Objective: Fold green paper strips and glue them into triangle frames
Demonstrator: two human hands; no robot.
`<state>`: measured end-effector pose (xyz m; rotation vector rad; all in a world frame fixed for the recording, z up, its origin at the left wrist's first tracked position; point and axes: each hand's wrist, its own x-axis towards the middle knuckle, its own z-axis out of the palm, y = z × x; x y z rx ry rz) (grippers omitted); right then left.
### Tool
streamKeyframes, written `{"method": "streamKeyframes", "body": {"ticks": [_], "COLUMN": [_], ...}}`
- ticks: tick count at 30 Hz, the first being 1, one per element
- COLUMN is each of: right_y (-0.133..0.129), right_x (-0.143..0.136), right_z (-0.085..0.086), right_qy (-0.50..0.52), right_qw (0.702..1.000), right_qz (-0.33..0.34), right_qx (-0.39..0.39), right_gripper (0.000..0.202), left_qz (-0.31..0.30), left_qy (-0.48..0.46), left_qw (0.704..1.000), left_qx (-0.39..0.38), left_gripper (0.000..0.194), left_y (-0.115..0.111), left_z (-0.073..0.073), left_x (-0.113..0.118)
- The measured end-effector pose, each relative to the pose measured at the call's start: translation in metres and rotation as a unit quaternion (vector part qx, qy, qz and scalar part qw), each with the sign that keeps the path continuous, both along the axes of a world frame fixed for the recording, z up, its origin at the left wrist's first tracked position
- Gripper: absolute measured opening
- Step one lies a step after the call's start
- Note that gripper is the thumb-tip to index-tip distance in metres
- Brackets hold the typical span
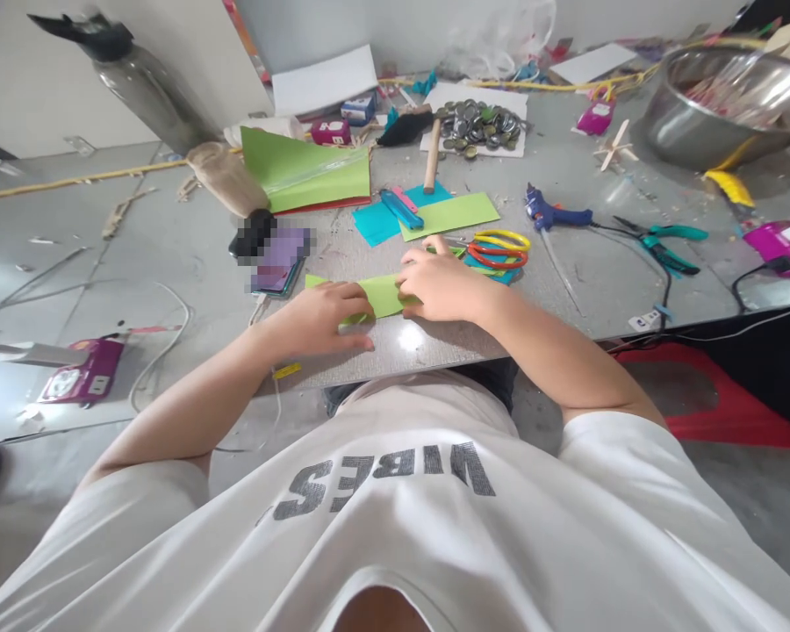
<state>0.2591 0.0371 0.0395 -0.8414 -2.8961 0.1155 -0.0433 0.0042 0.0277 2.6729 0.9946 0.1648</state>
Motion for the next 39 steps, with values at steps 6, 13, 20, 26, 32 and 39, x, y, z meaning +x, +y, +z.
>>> {"method": "streamKeyframes", "body": {"ticks": [6, 13, 20, 26, 32, 39], "right_y": [-0.027, -0.098, -0.132, -0.131, -0.131, -0.133], "right_x": [-0.007, 0.026, 0.035, 0.032, 0.034, 0.035], "right_z": [0.000, -0.018, -0.038, -0.052, -0.060, -0.060], "right_qy": [-0.111, 0.006, 0.155, 0.260, 0.308, 0.299], "right_qw": [0.991, 0.994, 0.977, 0.953, 0.940, 0.938], "right_qz": [-0.011, -0.004, -0.061, -0.098, -0.105, -0.176], "right_qx": [0.069, 0.111, 0.133, 0.123, 0.101, 0.022], "right_gripper": [0.038, 0.029, 0.033, 0.028, 0.031, 0.031], "left_qz": [0.007, -0.007, 0.119, 0.112, 0.127, 0.236], "left_qy": [0.082, 0.052, -0.098, -0.124, -0.177, -0.212], "left_qw": [0.996, 0.991, 0.974, 0.974, 0.968, 0.948], "left_qx": [0.036, 0.127, 0.168, 0.154, 0.128, 0.000], "left_gripper": [0.024, 0.009, 0.023, 0.020, 0.029, 0.023], "left_y": [-0.014, -0.095, -0.132, -0.124, -0.120, -0.116], "left_z": [0.012, 0.004, -0.027, -0.031, -0.035, -0.042], "left_x": [0.008, 0.024, 0.028, 0.017, 0.020, 0.021]}}
